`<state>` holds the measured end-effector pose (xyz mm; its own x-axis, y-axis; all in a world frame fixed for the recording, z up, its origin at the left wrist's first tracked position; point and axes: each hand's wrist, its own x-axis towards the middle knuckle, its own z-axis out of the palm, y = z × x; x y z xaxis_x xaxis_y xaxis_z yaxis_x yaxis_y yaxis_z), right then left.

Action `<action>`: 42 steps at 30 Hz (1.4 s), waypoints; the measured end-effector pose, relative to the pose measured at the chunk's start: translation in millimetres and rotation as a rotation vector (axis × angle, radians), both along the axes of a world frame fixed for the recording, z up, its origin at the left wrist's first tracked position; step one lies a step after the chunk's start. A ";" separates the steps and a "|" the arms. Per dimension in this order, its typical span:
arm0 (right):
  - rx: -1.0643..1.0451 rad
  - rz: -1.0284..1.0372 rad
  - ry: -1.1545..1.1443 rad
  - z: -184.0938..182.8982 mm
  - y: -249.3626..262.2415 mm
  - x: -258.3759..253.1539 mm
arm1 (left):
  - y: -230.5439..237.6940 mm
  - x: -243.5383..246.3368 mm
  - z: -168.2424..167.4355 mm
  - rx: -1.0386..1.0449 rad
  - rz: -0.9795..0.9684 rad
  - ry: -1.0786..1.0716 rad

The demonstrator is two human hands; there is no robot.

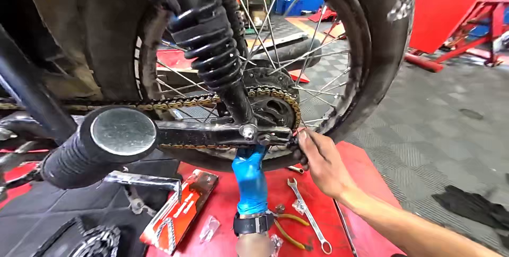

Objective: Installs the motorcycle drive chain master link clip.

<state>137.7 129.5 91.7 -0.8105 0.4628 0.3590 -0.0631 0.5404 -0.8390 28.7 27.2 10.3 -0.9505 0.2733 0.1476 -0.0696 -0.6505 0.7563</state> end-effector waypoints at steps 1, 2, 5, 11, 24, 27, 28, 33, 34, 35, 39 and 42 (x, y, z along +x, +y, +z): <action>0.191 0.020 0.073 -6.4 4.2 -0.2 | 0.8 -1.3 -1.0 -0.005 0.008 0.002; 0.345 0.032 0.134 -11.6 6.9 -2.5 | 0.1 -1.2 -0.7 -0.014 0.012 -0.004; 0.440 0.015 0.204 -17.7 7.6 -7.4 | -2.4 1.7 1.0 -0.018 0.012 -0.033; -0.938 0.230 -0.185 19.4 -13.9 0.1 | -8.3 23.8 48.1 -0.137 0.004 -0.085; -0.759 0.043 -0.207 26.3 -23.5 -9.0 | -4.4 -1.6 -0.4 -0.006 -0.033 -0.021; -0.047 0.016 -0.005 3.1 -9.0 -0.6 | -3.3 -1.9 -0.2 0.008 -0.030 -0.022; 0.132 0.032 0.059 -4.1 -3.0 -1.4 | -2.6 -2.6 0.3 0.016 -0.025 -0.020; -0.536 0.112 -0.043 10.2 -17.8 -7.4 | -3.1 -1.0 1.3 0.015 -0.037 -0.038; -0.759 0.135 -0.118 18.6 -19.9 -6.8 | -3.2 -0.9 1.1 0.014 -0.036 -0.033; -0.762 0.134 -0.153 21.2 -19.2 -5.1 | -3.8 -0.4 1.1 0.010 -0.038 -0.032; 0.255 0.044 0.062 -3.8 0.6 1.7 | -2.2 -0.5 1.4 0.005 -0.035 -0.039; 0.358 0.020 0.161 -13.8 0.9 -9.6 | -2.6 0.7 -1.4 0.003 -0.036 -0.005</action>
